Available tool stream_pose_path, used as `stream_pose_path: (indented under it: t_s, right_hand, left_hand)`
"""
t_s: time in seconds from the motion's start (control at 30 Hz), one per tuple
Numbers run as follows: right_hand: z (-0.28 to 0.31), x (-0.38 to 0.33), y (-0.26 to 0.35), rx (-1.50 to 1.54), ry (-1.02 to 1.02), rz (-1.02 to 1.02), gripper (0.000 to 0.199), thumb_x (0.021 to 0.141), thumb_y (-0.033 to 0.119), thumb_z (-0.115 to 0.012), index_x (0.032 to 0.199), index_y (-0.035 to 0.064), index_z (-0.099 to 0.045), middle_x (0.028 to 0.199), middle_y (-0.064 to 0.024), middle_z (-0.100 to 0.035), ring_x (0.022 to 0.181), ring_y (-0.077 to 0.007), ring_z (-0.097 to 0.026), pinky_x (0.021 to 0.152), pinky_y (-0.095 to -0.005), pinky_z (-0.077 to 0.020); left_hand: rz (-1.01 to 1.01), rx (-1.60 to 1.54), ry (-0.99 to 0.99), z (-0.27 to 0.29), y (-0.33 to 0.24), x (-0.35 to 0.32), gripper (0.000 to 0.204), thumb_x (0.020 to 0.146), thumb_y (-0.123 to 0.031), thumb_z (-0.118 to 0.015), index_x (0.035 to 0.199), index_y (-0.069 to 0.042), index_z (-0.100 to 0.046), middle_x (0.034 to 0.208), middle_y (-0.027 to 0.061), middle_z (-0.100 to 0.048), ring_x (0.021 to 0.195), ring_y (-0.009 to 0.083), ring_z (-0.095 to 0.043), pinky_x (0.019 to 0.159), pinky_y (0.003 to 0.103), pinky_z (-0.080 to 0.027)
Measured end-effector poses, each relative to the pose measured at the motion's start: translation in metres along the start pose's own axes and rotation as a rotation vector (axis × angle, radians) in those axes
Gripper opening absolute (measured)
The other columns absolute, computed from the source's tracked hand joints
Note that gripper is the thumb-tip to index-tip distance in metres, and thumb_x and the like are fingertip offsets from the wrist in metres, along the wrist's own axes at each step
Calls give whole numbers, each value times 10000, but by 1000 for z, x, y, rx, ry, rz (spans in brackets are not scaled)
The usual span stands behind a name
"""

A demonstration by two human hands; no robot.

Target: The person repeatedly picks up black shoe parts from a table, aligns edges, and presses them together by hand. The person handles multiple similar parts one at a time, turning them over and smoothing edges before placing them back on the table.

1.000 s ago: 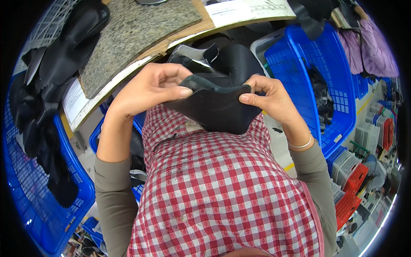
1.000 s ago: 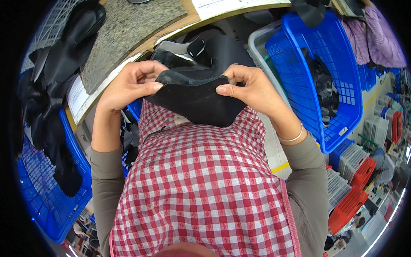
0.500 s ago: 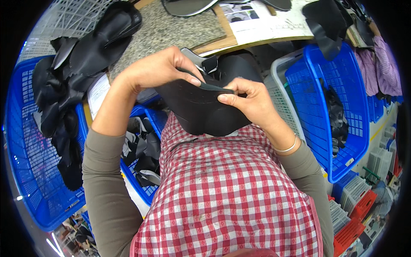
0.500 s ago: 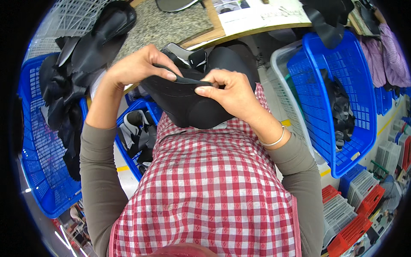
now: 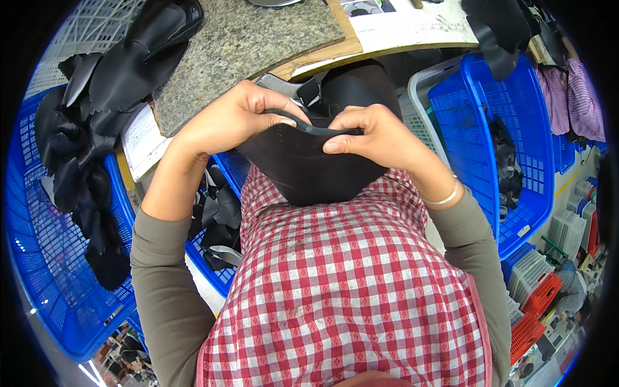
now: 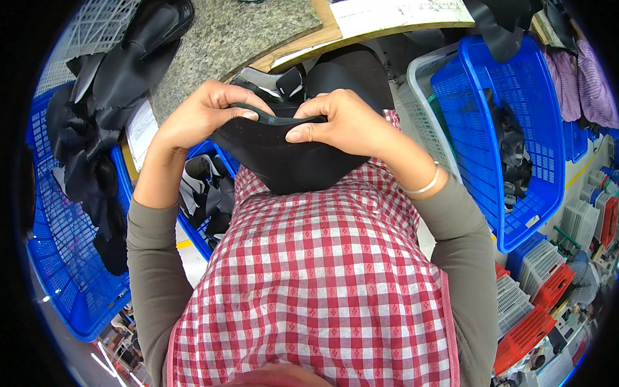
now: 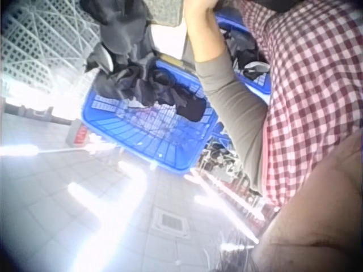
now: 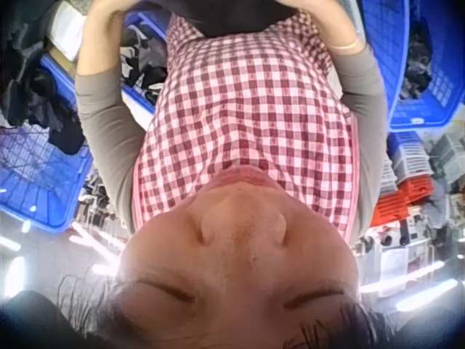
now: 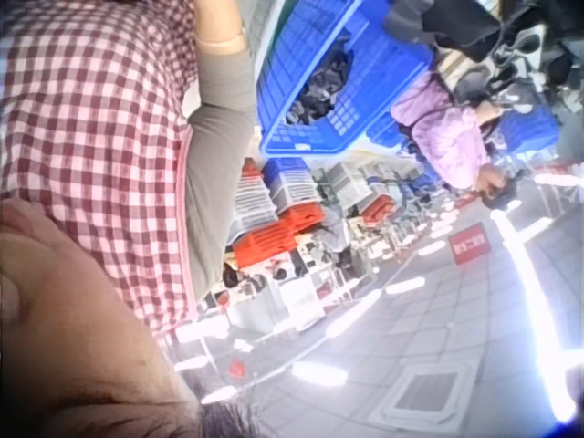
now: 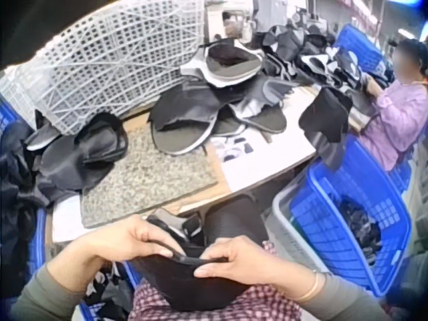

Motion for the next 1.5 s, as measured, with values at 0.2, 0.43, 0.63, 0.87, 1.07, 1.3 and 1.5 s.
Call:
stream_pose_path:
  t_s: [0.2, 0.43, 0.63, 0.87, 1.07, 1.3, 1.5]
  right_hand:
    - [8, -12, -3, -34, -47, -142, 268, 856, 294, -874, 958, 51, -826, 791, -89, -747, 720, -126, -658, 676, -314, -505]
    - [10, -5, -16, -40, -87, -97, 276, 864, 282, -872, 988, 39, -826, 841, -99, -773, 751, -147, -684, 710, -305, -530]
    - [9, 6, -23, 137, 22, -170, 240, 874, 171, -866, 1001, -24, -805, 876, -58, -756, 843, -117, -660, 770, -287, -526]
    - [0, 5, -22, 175, -49, -143, 286, 870, 260, -878, 977, 2, -818, 783, -30, -731, 735, -83, -626, 710, -274, -513]
    - [0, -10, -20, 84, -211, -162, 277, 860, 272, -886, 972, 25, -827, 799, -67, -761, 704, -102, -662, 660, -284, -515]
    - [6, -2, -7, -77, -119, -161, 285, 855, 286, -874, 973, 34, -815, 792, -104, -747, 710, -173, -693, 675, -322, -524]
    - [-13, 18, 25, -382, -90, 129, 315, 923, 331, -777, 1014, 39, -699, 849, -174, -710, 804, -386, -692, 700, -460, -523]
  left_hand:
    - [-18, -51, 66, -6, 0, 13, 224, 949, 16, -654, 1136, 36, -776, 1022, 84, -790, 948, 134, -724, 888, 284, -564]
    - [-62, -97, 23, -6, 20, 26, 215, 961, -3, -664, 1143, 40, -770, 1014, 90, -791, 930, 134, -729, 867, 279, -577]
    - [-51, -71, 11, -3, 18, 30, 205, 964, -5, -661, 1131, 31, -775, 1006, 82, -791, 905, 129, -731, 855, 269, -577]
    - [-181, 3, -19, -7, 11, 21, 205, 969, 5, -648, 1128, 21, -776, 1000, 85, -787, 948, 131, -724, 874, 276, -570]
    - [-53, -74, -158, -7, 12, 10, 192, 1021, -132, -670, 1124, 20, -725, 943, 27, -723, 900, 95, -653, 829, 261, -529]
    - [-22, -17, -433, -27, 18, -19, 246, 948, -160, -790, 1081, 17, -682, 859, 25, -679, 803, 79, -574, 726, 281, -510]
    - [-50, 47, -469, -25, 13, -24, 232, 915, -152, -807, 1050, 7, -705, 834, 48, -685, 779, 92, -579, 725, 302, -511]
Point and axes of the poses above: each hand's wrist, its own x-axis towards the middle knuckle, its own z-axis out of the back of the hand, y = z × x, the point moved 6 cm from there along x, towards the middle knuckle
